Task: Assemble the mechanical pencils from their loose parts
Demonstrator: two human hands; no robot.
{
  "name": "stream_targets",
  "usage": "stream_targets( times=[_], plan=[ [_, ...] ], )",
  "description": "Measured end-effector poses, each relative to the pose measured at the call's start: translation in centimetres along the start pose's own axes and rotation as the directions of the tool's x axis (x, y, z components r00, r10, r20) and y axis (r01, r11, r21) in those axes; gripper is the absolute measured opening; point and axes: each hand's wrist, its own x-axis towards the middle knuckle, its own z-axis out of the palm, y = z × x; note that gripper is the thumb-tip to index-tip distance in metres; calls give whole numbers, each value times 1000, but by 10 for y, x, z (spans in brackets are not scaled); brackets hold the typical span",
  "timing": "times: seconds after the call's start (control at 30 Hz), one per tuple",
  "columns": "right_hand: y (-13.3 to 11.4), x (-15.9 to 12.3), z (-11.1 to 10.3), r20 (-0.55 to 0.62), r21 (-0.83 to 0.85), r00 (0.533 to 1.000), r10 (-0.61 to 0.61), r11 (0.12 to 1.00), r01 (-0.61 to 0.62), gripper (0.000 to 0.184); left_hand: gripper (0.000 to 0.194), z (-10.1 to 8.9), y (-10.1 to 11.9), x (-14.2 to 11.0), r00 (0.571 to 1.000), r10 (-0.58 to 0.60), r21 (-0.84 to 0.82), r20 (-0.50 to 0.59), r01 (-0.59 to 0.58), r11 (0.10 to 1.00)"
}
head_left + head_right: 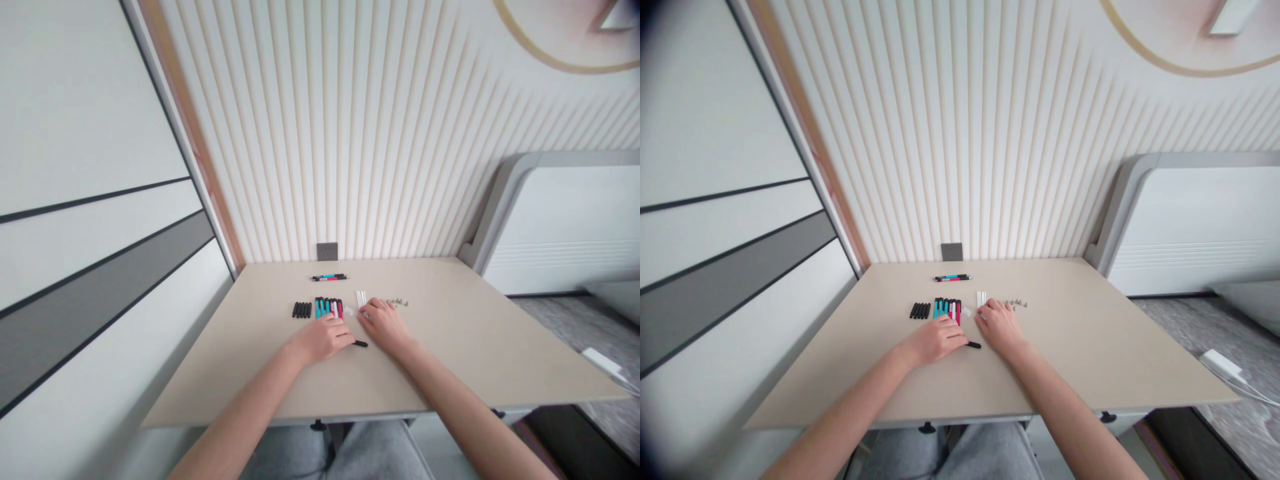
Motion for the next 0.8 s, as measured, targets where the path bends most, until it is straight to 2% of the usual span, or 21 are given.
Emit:
stream_targets(
  times=[0.3, 0.8],
  plan=[
    [0, -1, 0, -26, -20, 999, 22, 1000, -22, 27, 14, -1, 1, 1, 1000, -6, -5, -6, 6, 1000],
    [0, 0, 0, 6, -28, 1000, 15, 999, -15, 25, 16, 1, 1, 0, 1000, -21, -19, -1, 21, 1000]
  ],
)
